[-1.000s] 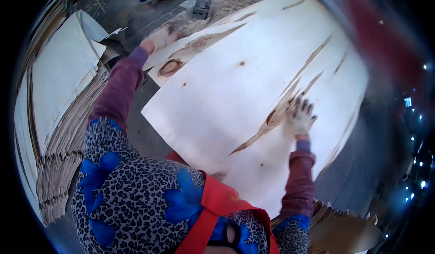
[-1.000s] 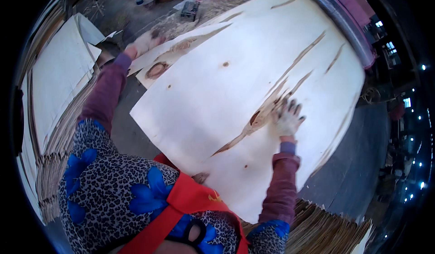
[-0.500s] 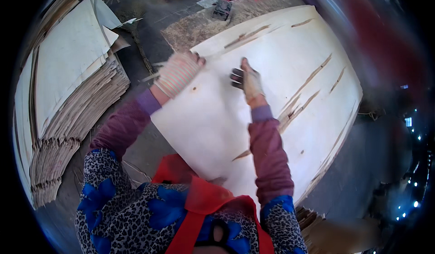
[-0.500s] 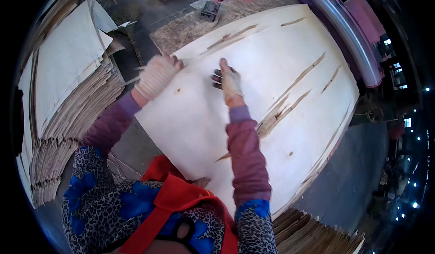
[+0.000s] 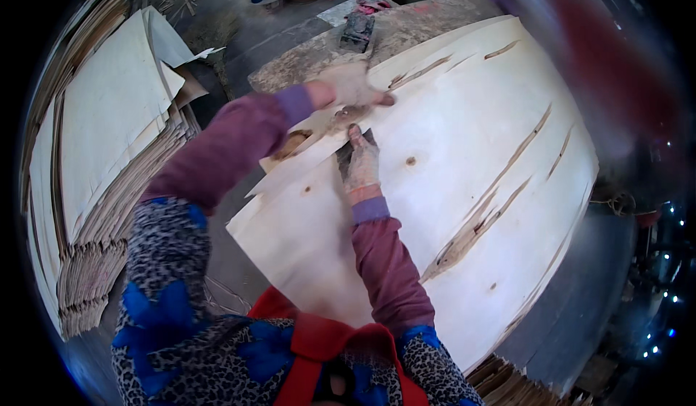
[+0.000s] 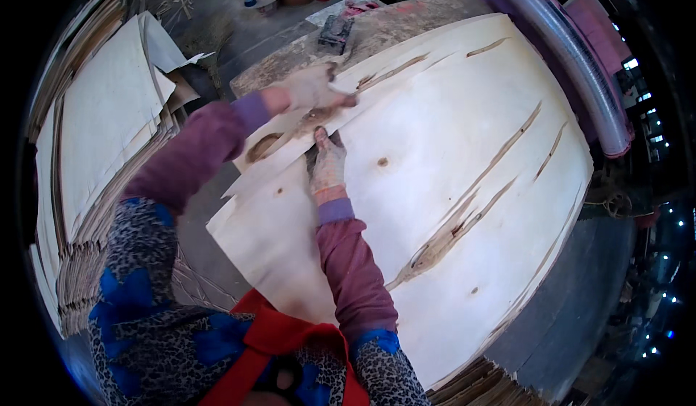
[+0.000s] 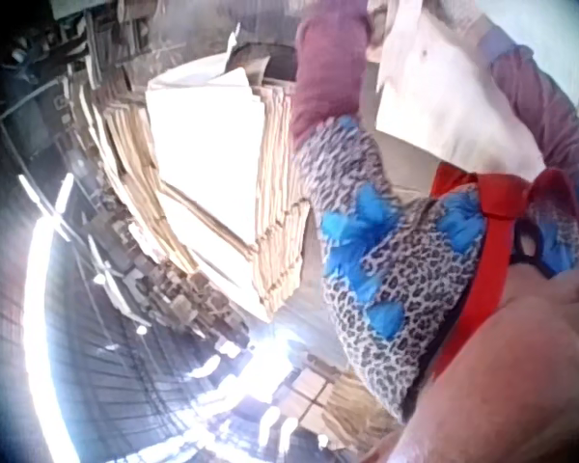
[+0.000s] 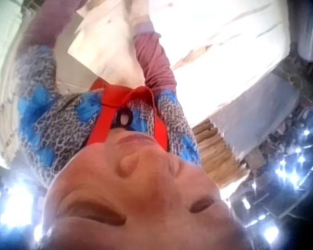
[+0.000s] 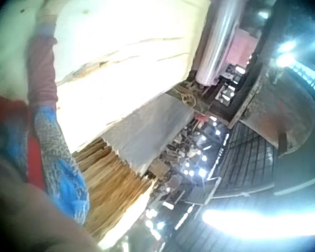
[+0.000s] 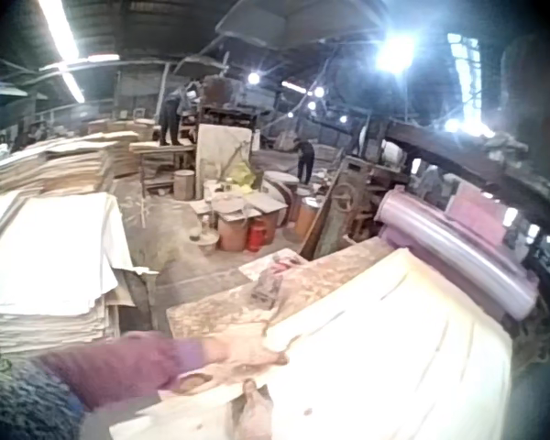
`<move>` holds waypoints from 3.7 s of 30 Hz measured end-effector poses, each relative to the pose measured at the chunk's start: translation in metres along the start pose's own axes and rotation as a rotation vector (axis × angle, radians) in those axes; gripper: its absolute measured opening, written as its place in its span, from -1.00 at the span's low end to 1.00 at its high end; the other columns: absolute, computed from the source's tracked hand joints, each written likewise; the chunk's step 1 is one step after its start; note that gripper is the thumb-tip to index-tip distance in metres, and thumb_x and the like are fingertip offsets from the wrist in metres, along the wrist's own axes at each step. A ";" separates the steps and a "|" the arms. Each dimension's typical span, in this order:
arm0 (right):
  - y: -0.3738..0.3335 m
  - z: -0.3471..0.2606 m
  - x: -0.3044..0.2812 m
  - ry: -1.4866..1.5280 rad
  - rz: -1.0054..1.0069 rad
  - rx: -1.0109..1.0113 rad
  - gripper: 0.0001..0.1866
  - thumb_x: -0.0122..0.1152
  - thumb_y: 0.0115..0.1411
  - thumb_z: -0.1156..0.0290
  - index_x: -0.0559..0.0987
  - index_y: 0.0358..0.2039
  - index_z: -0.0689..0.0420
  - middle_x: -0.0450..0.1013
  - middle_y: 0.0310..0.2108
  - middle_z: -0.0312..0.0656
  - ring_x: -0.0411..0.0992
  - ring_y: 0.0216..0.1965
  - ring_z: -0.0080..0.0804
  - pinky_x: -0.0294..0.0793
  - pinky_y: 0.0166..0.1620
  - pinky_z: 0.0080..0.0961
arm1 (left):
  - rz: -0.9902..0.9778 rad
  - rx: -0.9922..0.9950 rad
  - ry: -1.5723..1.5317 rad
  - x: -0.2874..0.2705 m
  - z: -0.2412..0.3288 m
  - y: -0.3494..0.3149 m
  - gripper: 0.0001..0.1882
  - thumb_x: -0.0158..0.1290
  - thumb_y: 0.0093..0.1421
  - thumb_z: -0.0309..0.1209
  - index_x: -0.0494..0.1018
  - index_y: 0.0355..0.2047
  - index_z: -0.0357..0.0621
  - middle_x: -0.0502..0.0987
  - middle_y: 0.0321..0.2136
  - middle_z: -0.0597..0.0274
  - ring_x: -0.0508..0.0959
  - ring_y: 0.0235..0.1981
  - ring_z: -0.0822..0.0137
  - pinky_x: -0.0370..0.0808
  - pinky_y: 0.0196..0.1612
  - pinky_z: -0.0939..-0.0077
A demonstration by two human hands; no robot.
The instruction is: The person handles and aligns thin sheets of wood veneer on a workspace, cleans the surface using a broom and a scrap piece, and organizes the sheets into stacks.
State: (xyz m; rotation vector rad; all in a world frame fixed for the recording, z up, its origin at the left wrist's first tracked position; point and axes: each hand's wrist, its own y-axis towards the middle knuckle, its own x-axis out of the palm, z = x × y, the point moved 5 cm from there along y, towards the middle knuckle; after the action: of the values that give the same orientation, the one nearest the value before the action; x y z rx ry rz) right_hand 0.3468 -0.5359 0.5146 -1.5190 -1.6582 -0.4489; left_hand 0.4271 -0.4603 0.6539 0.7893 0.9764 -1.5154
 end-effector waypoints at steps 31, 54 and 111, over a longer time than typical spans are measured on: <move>0.016 0.020 -0.009 -0.096 0.056 0.107 -0.67 0.09 0.12 0.29 0.39 -0.13 0.16 0.39 -0.28 -0.24 0.38 -0.29 -0.36 0.42 -0.17 -0.39 | -0.404 -0.163 -1.279 0.082 -0.080 0.029 -0.56 0.02 0.11 -0.18 0.38 -0.08 -0.19 0.45 -0.14 0.32 0.40 -0.13 0.40 0.33 -0.10 0.52; -0.493 -0.109 -0.226 -0.569 1.016 -0.282 -0.78 -0.05 0.16 0.49 0.39 -0.16 0.22 0.32 -0.38 -0.34 0.26 -0.38 -0.63 0.30 -0.27 -0.69 | -0.014 -0.511 -0.530 0.112 -0.219 -0.159 -0.64 0.25 -0.15 -0.07 0.46 -0.45 0.02 0.30 -0.72 0.51 0.21 -0.76 0.56 0.13 -0.69 0.65; -0.617 -0.065 -0.211 0.186 1.205 -0.597 -0.44 0.01 0.07 0.08 0.28 0.03 0.14 0.26 0.01 -0.12 0.24 -0.01 -0.15 0.23 0.05 -0.20 | 0.067 -0.361 -1.123 0.041 -0.123 -0.193 -0.74 0.18 -0.18 -0.61 0.46 -0.39 -0.33 0.48 -0.60 0.17 0.45 -0.69 0.39 0.37 -0.65 0.53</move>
State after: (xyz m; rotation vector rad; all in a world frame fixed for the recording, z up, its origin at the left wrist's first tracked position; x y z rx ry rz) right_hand -0.2280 -0.8481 0.5555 -2.4707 -0.2421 -0.3787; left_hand 0.2261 -0.3590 0.5948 -0.3126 0.3239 -1.3548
